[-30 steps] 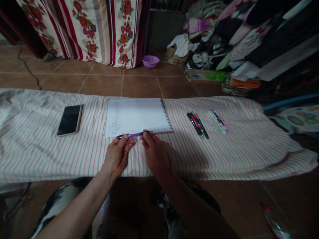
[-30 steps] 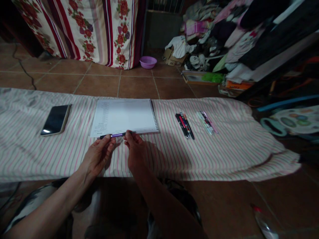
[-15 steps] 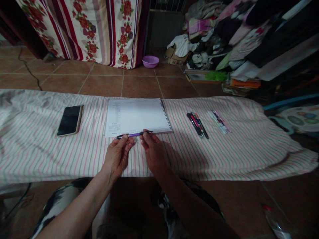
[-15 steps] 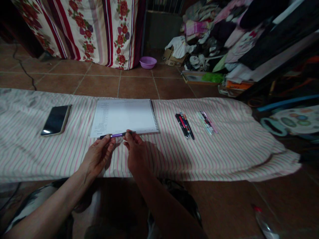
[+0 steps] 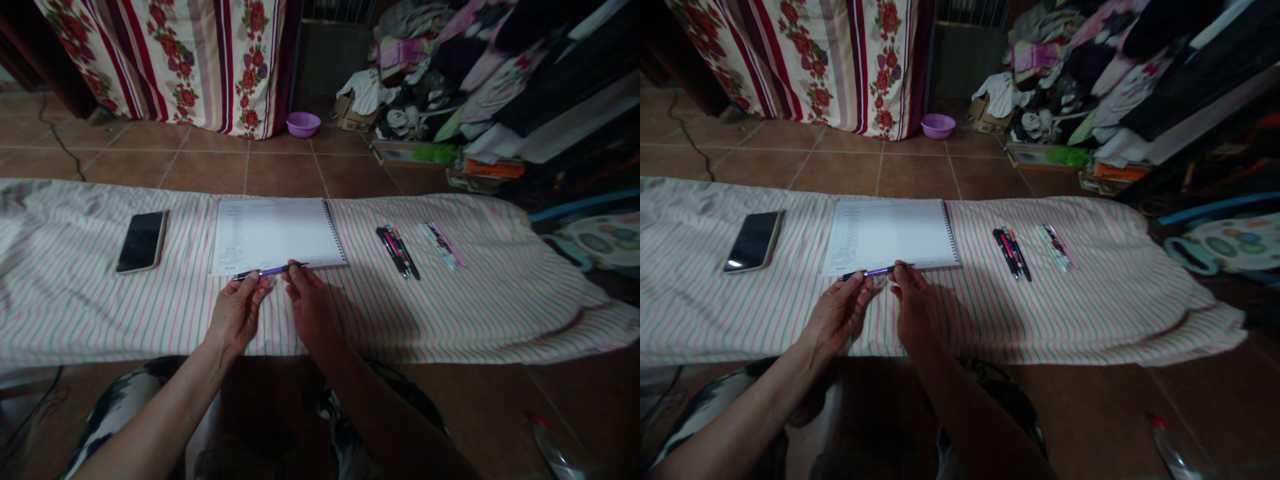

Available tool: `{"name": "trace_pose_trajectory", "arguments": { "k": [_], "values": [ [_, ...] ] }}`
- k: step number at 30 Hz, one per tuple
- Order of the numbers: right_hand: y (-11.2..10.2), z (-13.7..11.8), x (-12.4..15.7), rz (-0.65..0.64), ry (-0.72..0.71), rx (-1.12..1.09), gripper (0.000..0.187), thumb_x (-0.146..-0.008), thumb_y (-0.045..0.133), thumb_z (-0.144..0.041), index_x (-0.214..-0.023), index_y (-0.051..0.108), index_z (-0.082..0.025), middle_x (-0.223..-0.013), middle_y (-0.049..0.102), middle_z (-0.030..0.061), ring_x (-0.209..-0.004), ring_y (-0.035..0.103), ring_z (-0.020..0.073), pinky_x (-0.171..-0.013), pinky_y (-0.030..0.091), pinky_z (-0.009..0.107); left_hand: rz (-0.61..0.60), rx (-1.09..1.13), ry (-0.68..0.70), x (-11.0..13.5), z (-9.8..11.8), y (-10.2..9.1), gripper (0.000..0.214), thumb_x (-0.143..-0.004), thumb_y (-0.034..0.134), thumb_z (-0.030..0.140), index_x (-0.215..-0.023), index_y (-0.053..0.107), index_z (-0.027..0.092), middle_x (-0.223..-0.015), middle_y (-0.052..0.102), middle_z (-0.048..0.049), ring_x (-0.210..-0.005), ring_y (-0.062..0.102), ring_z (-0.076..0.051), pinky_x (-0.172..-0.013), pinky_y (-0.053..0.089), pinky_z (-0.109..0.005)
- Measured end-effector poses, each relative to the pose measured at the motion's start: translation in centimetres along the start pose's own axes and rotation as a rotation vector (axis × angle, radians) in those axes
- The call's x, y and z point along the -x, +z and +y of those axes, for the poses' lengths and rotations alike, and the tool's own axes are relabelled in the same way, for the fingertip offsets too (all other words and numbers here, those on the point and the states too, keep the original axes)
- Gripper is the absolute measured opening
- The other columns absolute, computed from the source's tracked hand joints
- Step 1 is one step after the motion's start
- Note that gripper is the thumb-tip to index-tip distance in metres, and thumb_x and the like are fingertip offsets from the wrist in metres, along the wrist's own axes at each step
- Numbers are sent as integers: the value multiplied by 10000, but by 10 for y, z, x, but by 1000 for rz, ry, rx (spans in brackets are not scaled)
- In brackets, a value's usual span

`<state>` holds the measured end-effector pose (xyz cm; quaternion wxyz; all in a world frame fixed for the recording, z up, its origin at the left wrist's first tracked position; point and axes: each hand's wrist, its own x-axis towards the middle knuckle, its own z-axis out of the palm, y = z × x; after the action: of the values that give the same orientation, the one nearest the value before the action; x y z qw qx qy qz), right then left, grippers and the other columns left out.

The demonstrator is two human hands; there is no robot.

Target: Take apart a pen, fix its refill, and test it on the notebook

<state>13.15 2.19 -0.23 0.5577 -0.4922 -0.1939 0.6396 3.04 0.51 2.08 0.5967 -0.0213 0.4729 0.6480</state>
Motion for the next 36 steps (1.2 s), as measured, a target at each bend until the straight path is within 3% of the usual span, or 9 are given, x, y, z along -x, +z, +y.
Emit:
{"name": "trace_pose_trajectory", "arguments": {
  "k": [5, 14, 22, 29, 36],
  "values": [
    [0, 0, 0, -27, -25, 14, 174, -667, 724, -353, -773, 690, -219, -787, 652, -3, -764, 600, 127, -679, 469, 234, -9, -11, -6, 0, 1, -2, 232, -856, 501, -31, -681, 627, 55, -583, 651, -43, -514, 634, -74, -526, 547, -121],
    [-1, 2, 0, -46, 1, -47, 236, -690, 713, -331, -910, 705, -246, -960, 696, 17, -838, 635, 140, -705, 498, 249, 12, 2, -26, 1, 2, 0, 242, -868, 485, -17, -685, 625, 59, -580, 650, -45, -512, 632, -74, -529, 552, -123],
    [0, 2, -1, -41, -31, -9, 206, -659, 737, -344, -824, 716, -223, -864, 695, 13, -799, 625, 134, -704, 491, 245, 6, -4, -16, 0, 3, 0, 229, -864, 480, -31, -699, 611, 61, -585, 644, -38, -507, 630, -78, -540, 553, -132],
    [0, 0, 2, -62, 11, -50, 320, -709, 718, -358, -1012, 685, -260, -973, 714, 11, -848, 645, 125, -692, 478, 228, 10, 13, -37, 0, 4, -1, 232, -873, 474, -9, -700, 606, 71, -591, 637, -35, -517, 627, -76, -541, 550, -127],
    [-2, -1, 3, -35, -12, 19, 309, -749, 672, -426, -1008, 694, -258, -1021, 704, 27, -940, 636, 144, -721, 471, 229, 8, -4, -62, 0, 3, -2, 230, -875, 478, 3, -701, 611, 72, -593, 640, -42, -528, 626, -75, -551, 549, -124]
  ]
}}
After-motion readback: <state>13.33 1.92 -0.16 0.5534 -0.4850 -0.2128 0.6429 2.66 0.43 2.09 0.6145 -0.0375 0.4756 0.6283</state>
